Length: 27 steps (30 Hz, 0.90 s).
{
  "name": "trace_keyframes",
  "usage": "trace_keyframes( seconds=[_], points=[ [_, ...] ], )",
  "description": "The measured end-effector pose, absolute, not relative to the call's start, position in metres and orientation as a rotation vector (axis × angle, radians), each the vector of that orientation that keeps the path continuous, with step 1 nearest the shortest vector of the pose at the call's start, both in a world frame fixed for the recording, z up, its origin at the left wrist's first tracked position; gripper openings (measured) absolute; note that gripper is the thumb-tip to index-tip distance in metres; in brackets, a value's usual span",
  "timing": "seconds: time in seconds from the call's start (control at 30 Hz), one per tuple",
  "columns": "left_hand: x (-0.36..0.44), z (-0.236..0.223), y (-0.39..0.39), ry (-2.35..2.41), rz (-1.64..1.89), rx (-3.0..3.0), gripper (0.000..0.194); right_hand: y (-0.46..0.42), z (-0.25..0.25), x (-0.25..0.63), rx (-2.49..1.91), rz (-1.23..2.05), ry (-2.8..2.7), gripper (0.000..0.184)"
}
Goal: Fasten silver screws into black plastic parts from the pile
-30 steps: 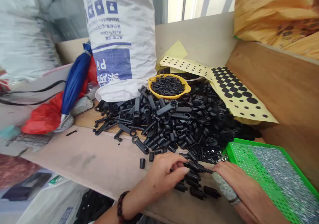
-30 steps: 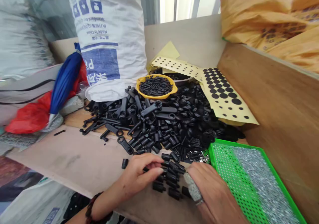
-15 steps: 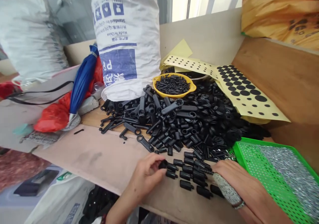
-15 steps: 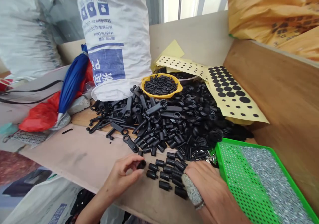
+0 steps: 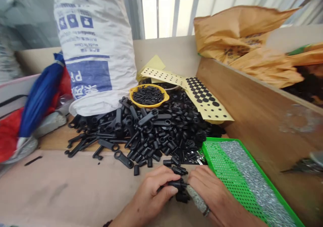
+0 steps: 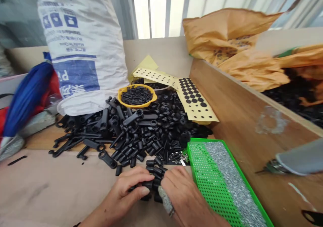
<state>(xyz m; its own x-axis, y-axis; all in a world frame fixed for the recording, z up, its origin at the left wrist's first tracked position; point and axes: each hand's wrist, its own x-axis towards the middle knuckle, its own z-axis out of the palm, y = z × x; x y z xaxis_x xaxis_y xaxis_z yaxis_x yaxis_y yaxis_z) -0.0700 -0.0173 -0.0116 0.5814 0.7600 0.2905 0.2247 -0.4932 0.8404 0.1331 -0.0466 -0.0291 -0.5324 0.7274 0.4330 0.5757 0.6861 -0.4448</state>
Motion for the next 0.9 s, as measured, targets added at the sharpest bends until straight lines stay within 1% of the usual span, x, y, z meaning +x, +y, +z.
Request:
trace_keyframes(
  seconds=[0.13,0.23,0.33,0.43,0.47,0.53,0.63,0.67,0.7,0.83,0.9],
  points=[
    [-0.067,-0.020,-0.010,0.629,0.902,2.193,0.021,-0.041,-0.035,0.130,-0.993,0.276,-2.320,0.018],
    [-0.064,-0.036,-0.003,0.523,1.065,2.337,0.024,-0.037,-0.044,0.128,-0.976,0.486,-2.242,0.023],
    [-0.062,-0.047,0.003,0.476,1.204,2.471,0.023,-0.036,-0.054,0.126,-0.983,0.780,-2.101,0.038],
    [-0.061,-0.045,0.008,0.465,1.221,2.527,0.021,-0.038,-0.062,0.124,-1.076,0.857,-2.052,0.045],
    [-0.061,-0.041,0.010,0.453,1.224,2.527,0.021,-0.038,-0.064,0.123,-1.095,0.846,-2.065,0.045],
    [-0.062,-0.033,0.014,0.426,1.191,2.518,0.022,-0.036,-0.067,0.120,-1.071,0.722,-2.102,0.049],
    [-0.063,-0.023,0.018,0.410,1.117,2.492,0.023,-0.028,-0.069,0.117,-0.986,0.436,-2.118,0.064],
    [-0.063,-0.022,0.018,0.419,1.097,2.475,0.023,-0.026,-0.069,0.116,-0.972,0.356,-2.115,0.066],
    [-0.063,-0.021,0.019,0.430,1.091,2.452,0.023,-0.024,-0.070,0.116,-0.971,0.296,-2.111,0.065],
    [-0.060,-0.023,0.021,0.474,1.064,2.376,0.022,-0.021,-0.072,0.117,-1.002,0.142,-2.094,0.051],
    [-0.059,-0.025,0.022,0.467,1.069,2.397,0.022,-0.019,-0.074,0.117,-1.012,0.112,-2.069,0.050]
  ],
)
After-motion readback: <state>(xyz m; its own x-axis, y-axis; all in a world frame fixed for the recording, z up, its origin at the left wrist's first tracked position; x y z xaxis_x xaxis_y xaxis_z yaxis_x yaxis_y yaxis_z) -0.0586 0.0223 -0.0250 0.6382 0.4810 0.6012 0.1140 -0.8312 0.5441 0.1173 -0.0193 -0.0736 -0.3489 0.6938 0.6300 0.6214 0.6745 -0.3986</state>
